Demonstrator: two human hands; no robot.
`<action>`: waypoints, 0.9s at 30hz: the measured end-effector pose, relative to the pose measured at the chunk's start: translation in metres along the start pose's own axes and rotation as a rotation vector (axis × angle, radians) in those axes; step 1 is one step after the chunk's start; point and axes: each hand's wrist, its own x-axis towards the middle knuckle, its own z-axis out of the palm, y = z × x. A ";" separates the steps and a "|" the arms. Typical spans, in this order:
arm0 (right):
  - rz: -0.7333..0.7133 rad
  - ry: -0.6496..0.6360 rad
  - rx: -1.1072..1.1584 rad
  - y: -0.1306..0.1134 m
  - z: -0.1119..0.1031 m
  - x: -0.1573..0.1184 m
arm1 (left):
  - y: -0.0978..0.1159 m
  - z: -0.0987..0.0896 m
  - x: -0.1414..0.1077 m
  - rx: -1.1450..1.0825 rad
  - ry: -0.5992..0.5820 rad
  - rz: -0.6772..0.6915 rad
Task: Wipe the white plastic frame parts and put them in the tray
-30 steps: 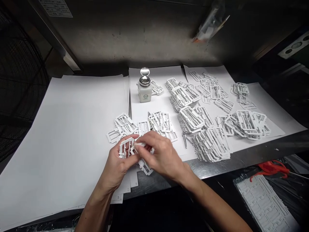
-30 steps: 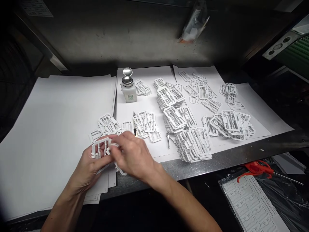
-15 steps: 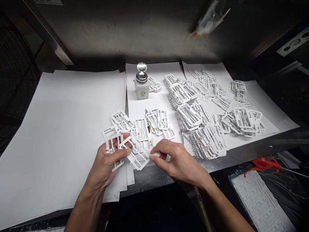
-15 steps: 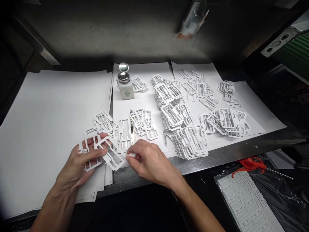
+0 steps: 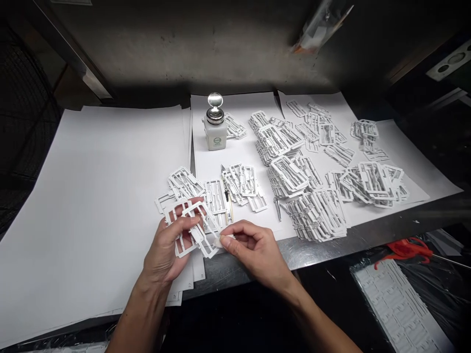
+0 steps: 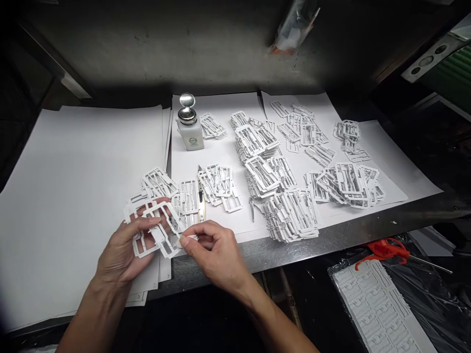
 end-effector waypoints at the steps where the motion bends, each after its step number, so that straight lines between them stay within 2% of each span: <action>1: 0.001 0.006 0.027 0.001 0.003 -0.001 | -0.001 0.002 0.000 -0.057 -0.026 -0.033; 4: -0.039 0.008 0.013 0.001 0.008 -0.003 | -0.007 0.003 -0.001 -0.183 -0.120 -0.132; 6: -0.105 0.029 -0.092 -0.001 0.010 -0.006 | -0.011 0.001 0.000 -0.228 -0.156 -0.153; 9: -0.263 0.056 -0.286 -0.005 0.014 -0.011 | -0.015 -0.002 -0.001 -0.279 -0.166 -0.157; 13: -0.435 -0.021 -0.411 -0.005 0.019 -0.018 | -0.014 -0.004 -0.001 -0.321 -0.175 -0.166; 19: -0.405 0.059 -0.469 -0.011 0.019 -0.014 | -0.017 -0.002 -0.003 -0.287 -0.176 -0.188; 23: -0.507 -0.020 -0.464 -0.021 0.024 -0.007 | -0.019 -0.001 -0.005 -0.247 -0.152 -0.136; 25: -0.439 -0.081 -0.480 -0.022 0.021 -0.006 | -0.016 -0.003 -0.005 -0.213 -0.158 -0.096; 27: -0.268 -0.063 -0.469 -0.019 0.013 -0.008 | -0.013 -0.006 -0.003 -0.193 -0.178 -0.074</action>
